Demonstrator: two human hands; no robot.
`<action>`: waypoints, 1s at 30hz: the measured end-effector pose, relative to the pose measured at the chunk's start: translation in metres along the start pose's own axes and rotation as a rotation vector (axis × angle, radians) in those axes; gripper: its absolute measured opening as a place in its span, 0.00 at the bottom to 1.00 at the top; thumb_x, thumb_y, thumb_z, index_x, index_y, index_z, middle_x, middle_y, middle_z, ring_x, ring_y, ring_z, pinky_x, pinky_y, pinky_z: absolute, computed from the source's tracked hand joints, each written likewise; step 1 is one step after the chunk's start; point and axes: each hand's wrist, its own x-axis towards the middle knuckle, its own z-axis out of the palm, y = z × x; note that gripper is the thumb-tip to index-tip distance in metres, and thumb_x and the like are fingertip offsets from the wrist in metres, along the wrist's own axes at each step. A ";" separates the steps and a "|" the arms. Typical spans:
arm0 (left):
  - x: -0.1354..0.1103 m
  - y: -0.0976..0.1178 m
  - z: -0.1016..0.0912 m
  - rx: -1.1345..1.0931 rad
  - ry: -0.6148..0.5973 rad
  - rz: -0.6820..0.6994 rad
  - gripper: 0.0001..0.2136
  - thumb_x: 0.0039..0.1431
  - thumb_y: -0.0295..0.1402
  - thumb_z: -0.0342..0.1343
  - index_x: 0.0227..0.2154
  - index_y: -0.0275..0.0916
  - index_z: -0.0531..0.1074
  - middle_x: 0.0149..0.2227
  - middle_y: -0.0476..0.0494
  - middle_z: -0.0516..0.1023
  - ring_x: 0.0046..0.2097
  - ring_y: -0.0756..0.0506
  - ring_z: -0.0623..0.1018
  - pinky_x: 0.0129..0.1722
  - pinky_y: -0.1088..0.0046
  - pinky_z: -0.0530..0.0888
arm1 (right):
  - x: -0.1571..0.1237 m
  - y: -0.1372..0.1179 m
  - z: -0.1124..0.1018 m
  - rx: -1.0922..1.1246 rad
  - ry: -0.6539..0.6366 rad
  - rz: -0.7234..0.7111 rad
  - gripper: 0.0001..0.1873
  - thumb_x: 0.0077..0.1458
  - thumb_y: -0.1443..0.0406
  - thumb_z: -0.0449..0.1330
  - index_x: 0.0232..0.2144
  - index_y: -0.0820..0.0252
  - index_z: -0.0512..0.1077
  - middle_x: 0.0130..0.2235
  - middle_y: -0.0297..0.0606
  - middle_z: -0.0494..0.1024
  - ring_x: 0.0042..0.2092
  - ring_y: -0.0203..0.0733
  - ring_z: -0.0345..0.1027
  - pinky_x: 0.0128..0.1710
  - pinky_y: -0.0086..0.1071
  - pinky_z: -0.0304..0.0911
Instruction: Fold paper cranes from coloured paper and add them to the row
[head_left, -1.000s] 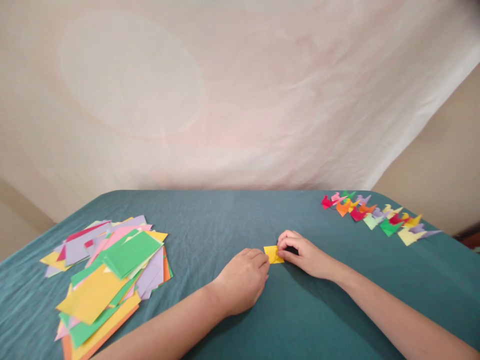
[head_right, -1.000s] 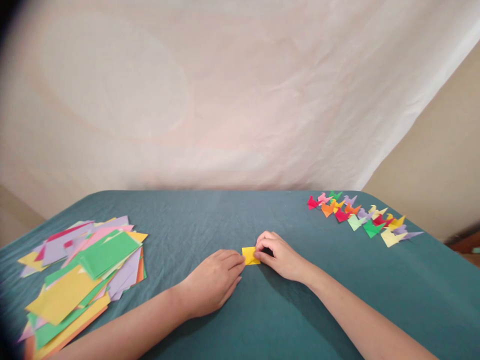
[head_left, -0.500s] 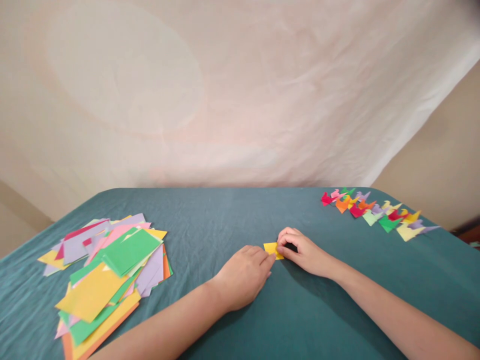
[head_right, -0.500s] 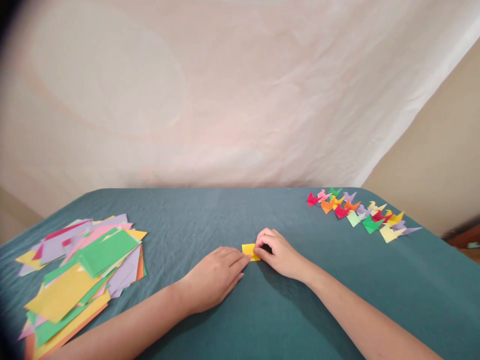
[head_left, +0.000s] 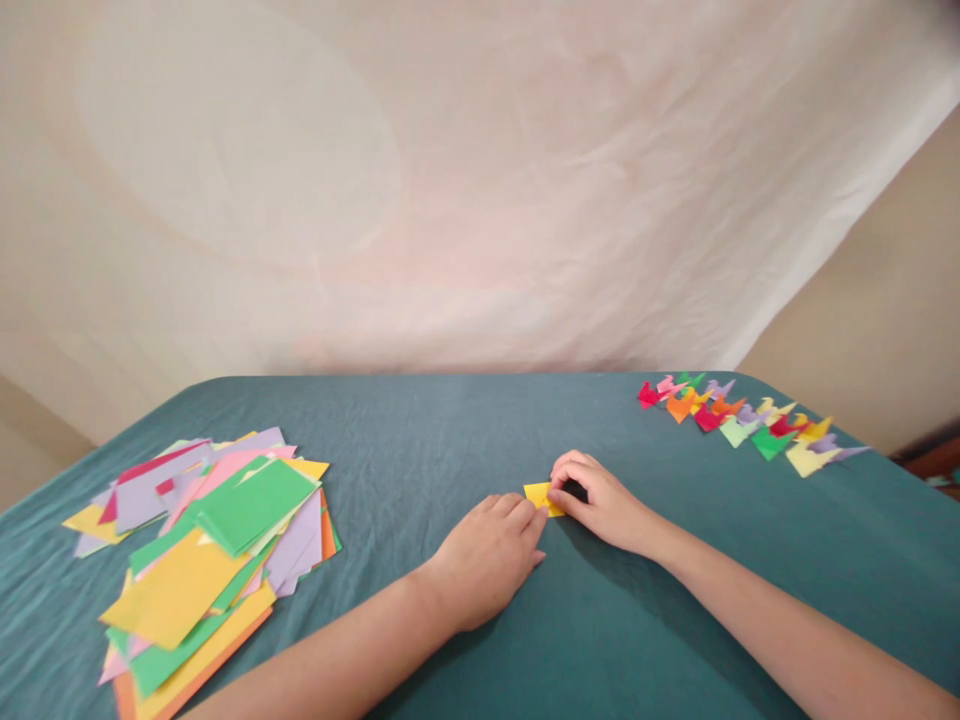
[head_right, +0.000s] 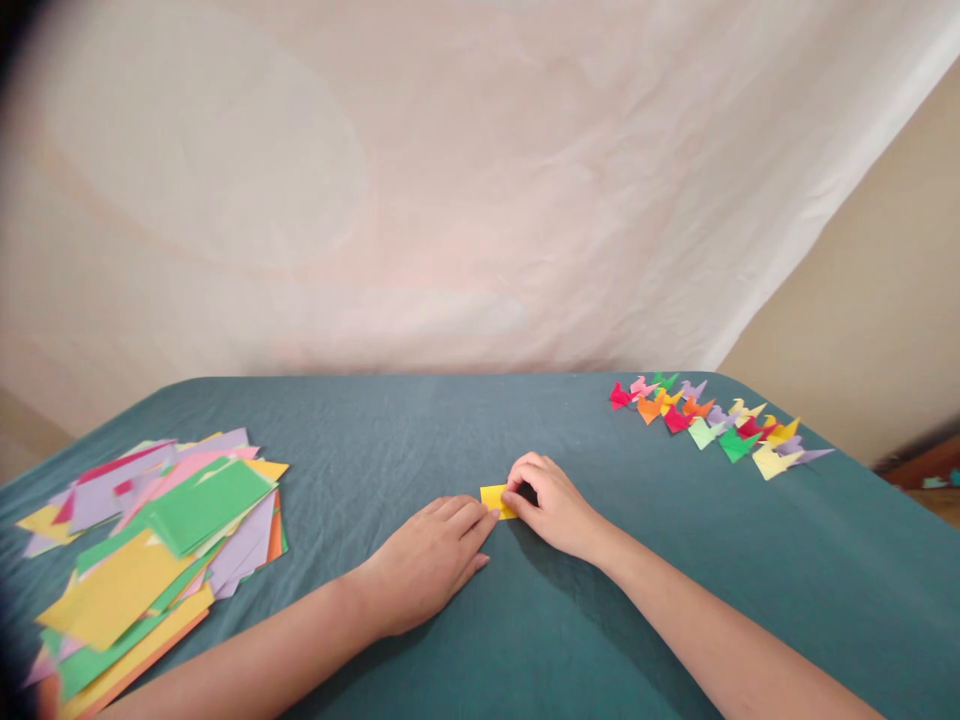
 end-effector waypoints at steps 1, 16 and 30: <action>0.000 0.000 0.000 -0.002 -0.003 -0.002 0.17 0.61 0.36 0.48 0.50 0.35 0.60 0.45 0.40 0.69 0.48 0.42 0.68 0.48 0.65 0.64 | 0.000 0.000 0.000 0.000 0.002 0.001 0.09 0.56 0.60 0.55 0.29 0.58 0.67 0.36 0.38 0.69 0.39 0.41 0.63 0.41 0.35 0.59; 0.000 0.001 -0.002 0.013 -0.013 -0.016 0.15 0.61 0.36 0.47 0.49 0.36 0.60 0.44 0.40 0.68 0.47 0.43 0.68 0.47 0.66 0.65 | 0.000 -0.002 0.005 -0.026 0.044 0.012 0.12 0.57 0.57 0.53 0.28 0.58 0.66 0.35 0.39 0.69 0.38 0.41 0.63 0.39 0.36 0.59; 0.001 0.001 0.000 0.019 -0.006 -0.007 0.15 0.62 0.37 0.46 0.49 0.35 0.61 0.44 0.40 0.68 0.47 0.42 0.68 0.46 0.65 0.64 | 0.001 0.001 0.007 -0.055 0.060 0.012 0.12 0.56 0.57 0.53 0.28 0.58 0.66 0.34 0.38 0.70 0.37 0.41 0.63 0.39 0.36 0.59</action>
